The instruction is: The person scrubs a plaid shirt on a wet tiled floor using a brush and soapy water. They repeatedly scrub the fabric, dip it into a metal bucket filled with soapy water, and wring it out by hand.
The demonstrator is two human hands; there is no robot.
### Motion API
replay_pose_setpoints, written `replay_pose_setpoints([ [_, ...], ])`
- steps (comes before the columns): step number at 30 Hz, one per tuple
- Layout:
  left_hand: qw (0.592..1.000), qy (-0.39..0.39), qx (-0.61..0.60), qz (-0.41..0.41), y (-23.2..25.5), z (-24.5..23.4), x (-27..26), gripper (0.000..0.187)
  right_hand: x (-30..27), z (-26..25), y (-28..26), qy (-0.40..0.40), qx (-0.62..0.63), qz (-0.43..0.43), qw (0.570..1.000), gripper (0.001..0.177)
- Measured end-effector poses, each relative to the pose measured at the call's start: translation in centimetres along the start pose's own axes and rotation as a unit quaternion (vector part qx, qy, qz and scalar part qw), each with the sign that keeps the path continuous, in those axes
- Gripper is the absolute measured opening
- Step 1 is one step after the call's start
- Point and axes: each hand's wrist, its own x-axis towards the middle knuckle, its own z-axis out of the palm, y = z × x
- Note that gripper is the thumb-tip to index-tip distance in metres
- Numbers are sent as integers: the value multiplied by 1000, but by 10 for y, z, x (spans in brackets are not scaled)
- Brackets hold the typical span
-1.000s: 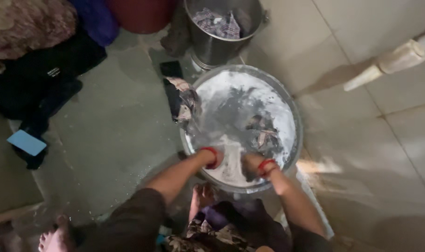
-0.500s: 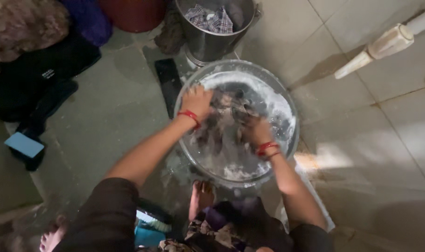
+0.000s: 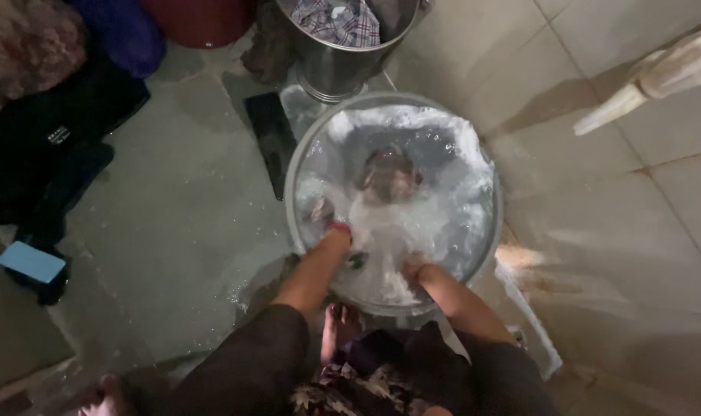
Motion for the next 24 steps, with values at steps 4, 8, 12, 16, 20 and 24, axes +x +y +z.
replay_pose_setpoints([
  [4,1000,25,-3,8,-15,-15,10,76,7,-17,12,115,-24,49,992,31],
  [8,997,39,58,-36,-18,-27,6,66,45,-40,-4,321,1,79,944,29],
  [12,994,34,85,-63,-25,-20,3,57,52,-28,-16,233,-26,52,971,29],
  [16,993,32,96,-63,-27,-15,16,48,36,-11,-2,155,-6,3,988,30],
  [20,993,35,102,-53,-29,-5,16,40,16,-18,11,142,50,-47,987,31],
  [24,992,58,105,-31,-33,-14,10,33,-28,-77,19,185,181,-147,955,32],
])
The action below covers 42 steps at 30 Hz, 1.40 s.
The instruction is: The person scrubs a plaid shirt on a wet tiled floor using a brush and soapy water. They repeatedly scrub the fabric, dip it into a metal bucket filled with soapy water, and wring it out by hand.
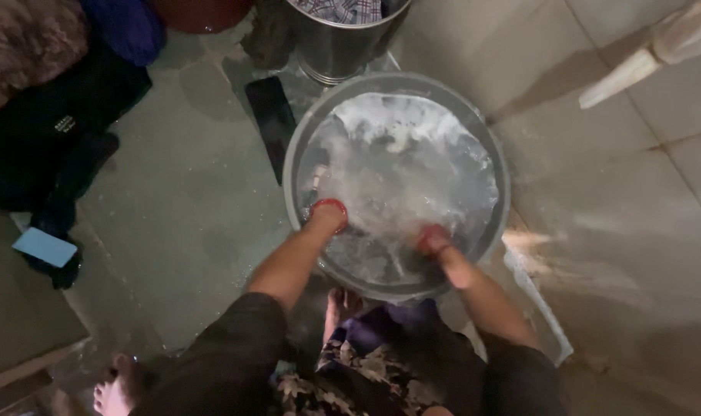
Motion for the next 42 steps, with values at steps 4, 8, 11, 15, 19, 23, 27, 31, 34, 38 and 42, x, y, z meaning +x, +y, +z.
replay_pose_setpoints([
  [4,996,57,-42,60,-22,-29,0,28,-57,-83,-51,75,223,-107,966,34],
  [8,930,236,-232,160,-47,-100,-6,32,-99,-142,-95,241,430,-22,870,29],
  [11,880,351,-298,120,-50,-144,-14,30,-84,-148,-87,431,308,-34,848,17],
  [15,885,400,-233,54,-41,-128,-11,42,-41,-109,-57,413,-44,29,909,25],
  [19,965,254,-64,16,-11,-53,-5,68,7,-32,-52,223,19,-41,974,40],
  [23,990,139,-15,12,5,-11,8,73,52,35,-42,203,-257,-10,945,41],
  [27,999,30,-13,25,-1,24,15,69,63,68,-18,111,-253,54,959,40],
  [31,998,-12,-34,55,-9,48,20,67,58,92,-14,74,-228,66,969,40],
  [34,993,-24,-63,94,-14,61,6,67,41,96,-20,71,-175,69,980,41],
  [38,972,7,-132,192,1,25,-20,67,20,38,-49,118,-39,51,991,43],
  [42,901,127,-256,326,36,-53,-50,68,-36,-61,-122,176,155,10,972,46],
])
